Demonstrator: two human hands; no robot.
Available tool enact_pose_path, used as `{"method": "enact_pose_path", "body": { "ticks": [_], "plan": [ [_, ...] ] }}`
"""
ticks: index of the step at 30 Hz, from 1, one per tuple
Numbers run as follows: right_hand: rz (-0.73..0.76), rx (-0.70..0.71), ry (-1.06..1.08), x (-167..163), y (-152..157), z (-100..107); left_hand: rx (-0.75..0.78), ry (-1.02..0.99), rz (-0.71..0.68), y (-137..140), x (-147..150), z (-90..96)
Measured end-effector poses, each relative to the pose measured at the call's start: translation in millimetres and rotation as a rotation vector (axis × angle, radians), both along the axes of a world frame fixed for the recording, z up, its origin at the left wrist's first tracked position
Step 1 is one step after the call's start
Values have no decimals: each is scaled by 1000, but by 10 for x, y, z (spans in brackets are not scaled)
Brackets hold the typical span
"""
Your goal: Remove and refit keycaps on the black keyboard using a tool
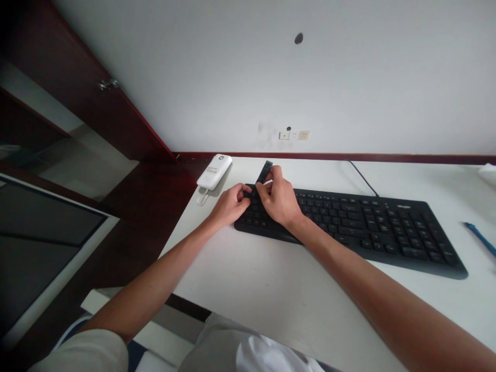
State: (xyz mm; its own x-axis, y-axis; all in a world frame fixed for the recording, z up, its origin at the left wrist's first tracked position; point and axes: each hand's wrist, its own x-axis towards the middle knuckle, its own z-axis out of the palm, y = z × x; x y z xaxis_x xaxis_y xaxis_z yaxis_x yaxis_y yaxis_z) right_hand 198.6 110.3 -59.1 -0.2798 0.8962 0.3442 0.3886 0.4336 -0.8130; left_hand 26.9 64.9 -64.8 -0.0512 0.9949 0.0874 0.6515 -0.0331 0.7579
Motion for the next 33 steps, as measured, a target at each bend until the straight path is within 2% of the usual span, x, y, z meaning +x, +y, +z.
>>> {"method": "enact_pose_path", "body": {
  "ticks": [9,14,21,25,29,33],
  "plan": [
    [103,22,-75,27,-1,76,19,39,24,-55,35,13],
    [132,43,-113,32,11,92,79,19,49,-95,25,4],
    [183,105,-231,5,52,150,109,14,-5,-74,-17,-42],
    [231,63,-199,78,182,133,134,19,-22,-74,-19,-56],
    [320,-55,-96,136,341,67,156,35,-29,-79,-17,-54],
    [329,-94,-60,134,400,10,146,32,-29,-76,-19,-47]
  ]
}}
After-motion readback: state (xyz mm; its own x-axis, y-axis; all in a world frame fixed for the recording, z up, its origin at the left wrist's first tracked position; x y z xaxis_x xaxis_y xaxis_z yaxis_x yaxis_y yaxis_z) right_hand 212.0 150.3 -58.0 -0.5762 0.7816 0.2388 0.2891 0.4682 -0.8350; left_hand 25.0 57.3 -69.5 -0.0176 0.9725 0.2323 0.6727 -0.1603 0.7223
